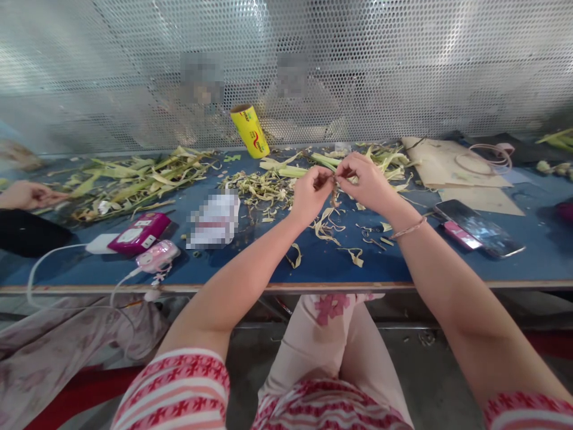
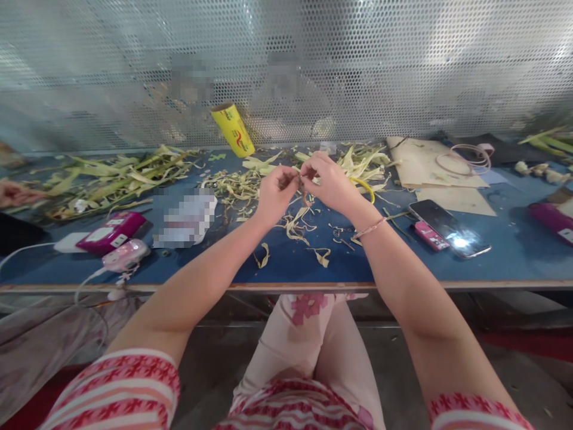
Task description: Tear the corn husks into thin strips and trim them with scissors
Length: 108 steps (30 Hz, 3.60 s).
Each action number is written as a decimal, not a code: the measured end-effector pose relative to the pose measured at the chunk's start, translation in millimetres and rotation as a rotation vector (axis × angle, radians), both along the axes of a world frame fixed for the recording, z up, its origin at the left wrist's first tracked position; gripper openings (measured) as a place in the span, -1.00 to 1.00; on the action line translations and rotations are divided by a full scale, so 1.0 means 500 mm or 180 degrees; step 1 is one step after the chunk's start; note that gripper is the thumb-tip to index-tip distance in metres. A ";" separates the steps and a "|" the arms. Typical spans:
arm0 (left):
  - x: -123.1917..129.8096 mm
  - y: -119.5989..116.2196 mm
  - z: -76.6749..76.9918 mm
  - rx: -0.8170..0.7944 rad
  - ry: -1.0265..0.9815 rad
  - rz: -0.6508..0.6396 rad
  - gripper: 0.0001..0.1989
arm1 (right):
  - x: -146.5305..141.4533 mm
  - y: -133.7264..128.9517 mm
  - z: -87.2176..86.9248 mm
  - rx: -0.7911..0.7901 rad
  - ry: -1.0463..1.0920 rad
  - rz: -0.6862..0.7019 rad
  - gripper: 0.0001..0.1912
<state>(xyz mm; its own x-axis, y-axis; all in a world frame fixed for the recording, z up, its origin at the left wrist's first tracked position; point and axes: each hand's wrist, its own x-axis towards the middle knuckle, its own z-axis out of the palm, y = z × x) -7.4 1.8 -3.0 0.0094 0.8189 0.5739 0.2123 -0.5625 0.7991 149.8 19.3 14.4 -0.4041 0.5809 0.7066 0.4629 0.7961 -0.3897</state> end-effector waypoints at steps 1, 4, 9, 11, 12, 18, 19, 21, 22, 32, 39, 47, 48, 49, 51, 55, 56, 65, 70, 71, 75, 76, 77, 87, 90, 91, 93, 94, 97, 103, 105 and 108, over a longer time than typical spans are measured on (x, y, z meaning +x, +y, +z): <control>0.000 0.002 -0.001 -0.0007 -0.0011 0.0000 -0.91 | 0.000 -0.001 0.002 -0.0029 0.0016 0.0028 -0.93; -0.001 0.005 -0.005 -0.0004 -0.0008 -0.0016 -0.91 | 0.003 -0.009 0.010 -0.0153 0.0051 0.0100 -0.96; -0.003 0.005 -0.006 0.0099 0.0055 -0.0126 -0.91 | 0.008 -0.019 0.020 -0.0244 0.0104 0.0102 -0.95; -0.003 0.004 -0.006 0.0156 0.0062 -0.0163 -0.90 | 0.009 -0.019 0.020 -0.0200 0.0100 0.0063 -0.93; -0.003 0.004 -0.007 0.0180 0.0065 -0.0171 -0.90 | 0.009 -0.018 0.020 -0.0169 0.0079 0.0043 -0.92; -0.005 0.011 -0.013 0.0177 0.0124 -0.0122 -0.91 | 0.016 -0.015 0.021 0.0167 -0.0263 0.0035 -0.89; -0.005 0.011 -0.013 0.0152 0.0126 -0.0117 -0.91 | 0.017 -0.015 0.022 0.0215 -0.0323 0.0044 -0.90; -0.004 0.010 -0.011 0.0088 0.0109 -0.0126 -0.93 | 0.018 -0.017 0.023 0.0279 -0.0411 0.0060 -0.89; -0.004 0.008 -0.010 0.0054 0.0092 -0.0139 -0.93 | 0.018 -0.018 0.023 0.0297 -0.0441 0.0066 -0.88; 0.001 -0.006 -0.003 -0.0269 -0.0145 -0.0240 -0.95 | 0.017 -0.005 0.011 0.0195 -0.0466 -0.0067 -0.88; 0.009 0.003 -0.007 -0.1231 -0.1021 -0.0812 -0.96 | 0.011 0.003 -0.003 0.0082 -0.0308 -0.0241 -0.89; 0.008 0.001 0.001 -0.1576 -0.1373 -0.0959 -0.93 | -0.002 0.017 -0.012 -0.0152 0.0102 -0.0413 -0.89; 0.009 0.001 0.001 -0.1543 -0.1344 -0.0938 -0.94 | -0.003 0.019 -0.013 -0.0188 0.0154 -0.0436 -0.89; 0.009 0.002 0.000 -0.1500 -0.1309 -0.0917 -0.94 | -0.003 0.021 -0.013 -0.0231 0.0189 -0.0452 -0.90; 0.010 0.002 -0.002 -0.1432 -0.1259 -0.0889 -0.93 | -0.004 0.023 -0.014 -0.0314 0.0214 -0.0462 -0.91; 0.010 0.003 -0.003 -0.1446 -0.1271 -0.0875 -0.94 | -0.004 0.020 -0.014 -0.0297 0.0179 -0.0433 -0.92; 0.009 0.003 -0.003 -0.1453 -0.1271 -0.0886 -0.94 | -0.004 0.018 -0.015 -0.0258 0.0174 -0.0425 -0.93; 0.007 0.005 0.002 -0.1591 -0.1592 -0.1004 -0.95 | -0.001 0.008 -0.018 0.0182 0.0097 -0.0416 -0.94; 0.006 0.009 0.000 -0.1578 -0.1548 -0.0946 -0.94 | -0.002 0.005 -0.016 0.0201 0.0048 -0.0382 -0.93; 0.005 0.011 -0.001 -0.1552 -0.1514 -0.0947 -0.94 | -0.002 0.005 -0.016 0.0192 0.0025 -0.0361 -0.92; 0.005 0.012 -0.005 -0.1498 -0.1454 -0.0961 -0.92 | -0.004 0.005 -0.017 0.0192 -0.0108 -0.0272 -0.93; 0.006 0.011 -0.005 -0.1503 -0.1469 -0.0940 -0.92 | -0.004 0.005 -0.017 0.0206 -0.0127 -0.0267 -0.93; 0.007 0.011 -0.005 -0.1509 -0.1490 -0.0907 -0.92 | -0.004 0.006 -0.017 0.0230 -0.0135 -0.0270 -0.93; 0.010 0.006 -0.005 -0.1269 -0.1200 -0.0680 -0.85 | -0.007 0.010 -0.023 0.0304 -0.0127 -0.0363 -0.91; 0.009 0.005 -0.007 -0.1146 -0.1065 -0.0684 -0.80 | -0.007 0.010 -0.025 0.0321 -0.0142 -0.0327 -0.91; 0.009 0.006 -0.007 -0.1122 -0.1038 -0.0695 -0.81 | -0.007 0.010 -0.025 0.0333 -0.0143 -0.0330 -0.91; 0.009 0.008 -0.008 -0.1113 -0.1032 -0.0715 -0.84 | -0.007 0.010 -0.025 0.0349 -0.0149 -0.0344 -0.91; 0.009 0.008 -0.009 -0.1125 -0.1061 -0.0726 -0.86 | -0.007 0.010 -0.024 0.0355 -0.0155 -0.0349 -0.91; 0.009 0.009 -0.009 -0.1158 -0.1279 -0.0782 -0.92 | -0.007 0.012 -0.025 0.0421 -0.0175 -0.0329 -0.90; 0.011 0.004 -0.006 -0.1218 -0.1605 -0.0877 -0.95 | -0.009 0.019 -0.033 0.0433 -0.0134 -0.0307 -0.89; 0.012 0.004 -0.006 -0.1210 -0.1655 -0.0867 -0.93 | -0.010 0.020 -0.036 0.0363 -0.0100 -0.0352 -0.89; 0.013 0.007 -0.006 -0.1142 -0.1705 -0.0813 -0.93 | -0.009 0.022 -0.039 0.0179 0.0035 -0.0466 -0.89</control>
<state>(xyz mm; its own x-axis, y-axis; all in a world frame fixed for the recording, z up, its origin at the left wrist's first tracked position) -0.9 5.1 -6.1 0.0182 0.9688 0.2473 -0.3672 -0.2236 0.9029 145.2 30.1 -5.3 -0.3100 0.5925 0.7435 0.5715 0.7412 -0.3523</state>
